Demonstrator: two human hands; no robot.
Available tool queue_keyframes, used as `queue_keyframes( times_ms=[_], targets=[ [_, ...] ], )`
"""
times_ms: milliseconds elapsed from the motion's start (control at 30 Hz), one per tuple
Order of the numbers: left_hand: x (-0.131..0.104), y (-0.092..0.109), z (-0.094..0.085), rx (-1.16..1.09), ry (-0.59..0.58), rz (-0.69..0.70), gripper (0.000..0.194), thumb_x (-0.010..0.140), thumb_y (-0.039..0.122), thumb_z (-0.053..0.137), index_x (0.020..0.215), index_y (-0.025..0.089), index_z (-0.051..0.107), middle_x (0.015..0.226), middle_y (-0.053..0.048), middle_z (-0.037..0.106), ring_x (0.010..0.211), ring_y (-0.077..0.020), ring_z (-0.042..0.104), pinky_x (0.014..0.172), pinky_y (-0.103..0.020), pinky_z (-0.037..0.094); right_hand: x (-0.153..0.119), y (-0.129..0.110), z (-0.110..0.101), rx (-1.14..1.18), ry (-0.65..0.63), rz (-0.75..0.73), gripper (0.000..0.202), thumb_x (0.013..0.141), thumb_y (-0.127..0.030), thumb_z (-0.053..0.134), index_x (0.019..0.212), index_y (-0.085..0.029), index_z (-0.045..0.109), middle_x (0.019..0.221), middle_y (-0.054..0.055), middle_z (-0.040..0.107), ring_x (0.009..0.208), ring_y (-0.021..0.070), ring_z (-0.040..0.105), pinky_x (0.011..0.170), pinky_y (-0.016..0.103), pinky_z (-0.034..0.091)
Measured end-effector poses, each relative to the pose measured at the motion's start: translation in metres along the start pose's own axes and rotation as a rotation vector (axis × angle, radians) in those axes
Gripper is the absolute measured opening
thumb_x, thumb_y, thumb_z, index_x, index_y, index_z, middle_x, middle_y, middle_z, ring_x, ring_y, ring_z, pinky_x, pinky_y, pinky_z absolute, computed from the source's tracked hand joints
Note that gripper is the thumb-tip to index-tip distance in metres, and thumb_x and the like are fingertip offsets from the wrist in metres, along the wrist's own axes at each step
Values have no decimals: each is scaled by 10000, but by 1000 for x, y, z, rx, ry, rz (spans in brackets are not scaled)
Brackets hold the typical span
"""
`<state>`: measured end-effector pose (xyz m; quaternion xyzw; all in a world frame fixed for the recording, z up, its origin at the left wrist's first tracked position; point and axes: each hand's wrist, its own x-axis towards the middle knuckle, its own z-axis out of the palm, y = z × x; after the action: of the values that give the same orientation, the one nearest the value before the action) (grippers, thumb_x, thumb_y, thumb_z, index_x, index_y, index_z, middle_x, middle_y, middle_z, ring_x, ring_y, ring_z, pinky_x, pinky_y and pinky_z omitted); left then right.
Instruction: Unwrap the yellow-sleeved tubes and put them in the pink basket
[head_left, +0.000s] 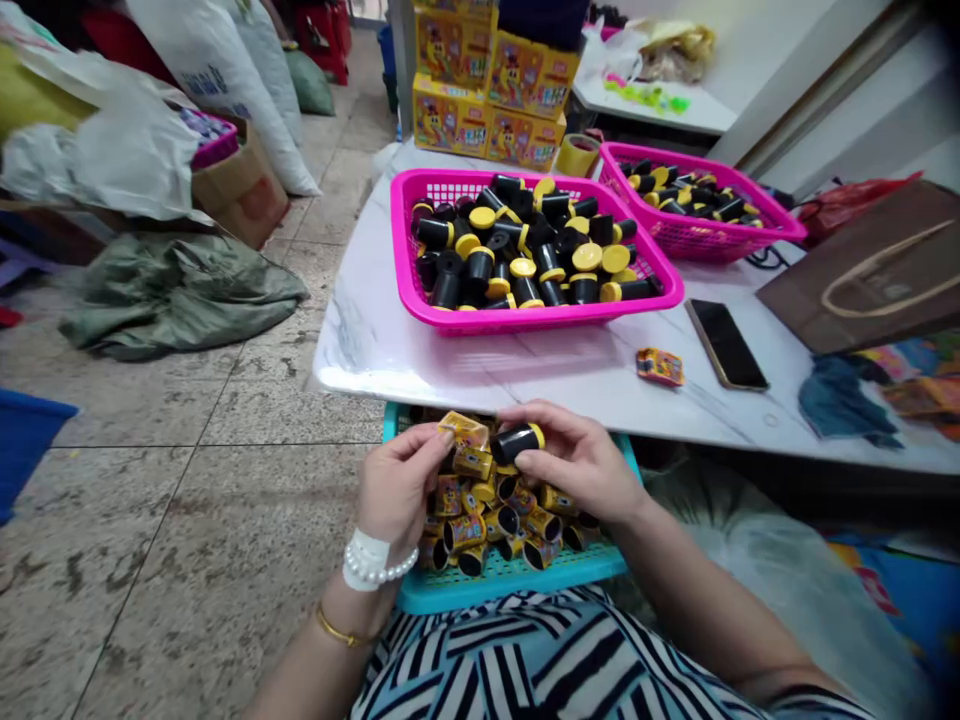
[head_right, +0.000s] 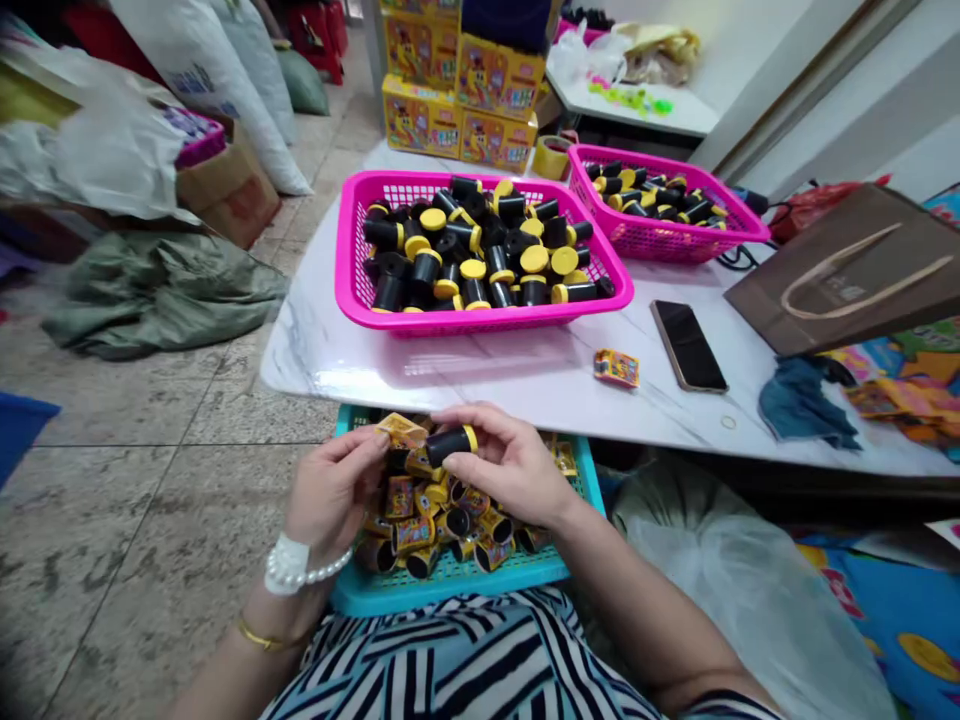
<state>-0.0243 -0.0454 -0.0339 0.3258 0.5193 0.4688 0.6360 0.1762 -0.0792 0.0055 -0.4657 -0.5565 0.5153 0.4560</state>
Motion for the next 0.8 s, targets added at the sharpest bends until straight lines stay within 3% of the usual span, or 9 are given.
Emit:
queue_keyframes(
  times_ms=[100, 200, 267, 433, 633, 700, 800],
  targets=[
    [-1, 2, 5, -71, -37, -159, 235, 633, 322, 843, 618, 133, 705, 403, 74, 441, 394, -34, 321, 403, -171, 231, -2, 17, -6, 40, 19, 98, 370, 836, -237, 706, 1202, -286, 680, 983, 21, 653, 739, 125, 596, 624, 260, 519],
    [-3, 2, 5, -48, -24, -109, 249, 647, 342, 849, 666, 129, 722, 456, 53, 521, 394, -26, 351, 397, -164, 218, -4, 20, -17, -250, 140, -36, 269, 872, -196, 658, 1110, -286, 745, 1018, 41, 616, 895, 162, 598, 733, 289, 512],
    [-4, 0, 5, -19, -40, -84, 249, 678, 355, 839, 692, 130, 731, 515, 35, 578, 397, -22, 372, 395, -163, 224, -5, 19, -20, -419, 177, -128, 248, 901, -176, 612, 1053, -285, 775, 1060, 55, 572, 885, 155, 585, 744, 301, 503],
    [-2, -1, 11, -7, -101, -72, 244, 710, 356, 823, 707, 128, 737, 562, 12, 628, 403, -22, 412, 409, -160, 262, 1, 12, -9, -526, 135, -174, 207, 862, -179, 649, 1010, -234, 782, 1140, 77, 532, 675, 97, 509, 608, 290, 481],
    [-5, 0, 14, -49, -154, -164, 251, 699, 356, 826, 656, 132, 721, 532, 25, 590, 392, -20, 360, 391, -160, 234, 15, 13, 3, -668, 96, -296, 165, 804, -135, 686, 915, -198, 791, 1100, 89, 579, 838, 158, 588, 744, 340, 524],
    [-5, -3, 11, -9, -161, -95, 212, 714, 325, 817, 650, 142, 733, 588, 15, 606, 456, -38, 424, 427, -161, 308, 18, 15, 5, -680, 126, -320, 160, 789, -108, 684, 865, -197, 792, 1066, 84, 586, 881, 172, 612, 761, 340, 530],
    [-6, -10, 7, 77, -116, 158, 96, 709, 247, 826, 686, 174, 769, 796, -17, 666, 710, -92, 587, 639, -189, 477, 21, 17, 7, -679, 170, -323, 143, 777, -102, 692, 833, -192, 787, 1029, 81, 591, 910, 188, 637, 775, 341, 542]
  ],
)
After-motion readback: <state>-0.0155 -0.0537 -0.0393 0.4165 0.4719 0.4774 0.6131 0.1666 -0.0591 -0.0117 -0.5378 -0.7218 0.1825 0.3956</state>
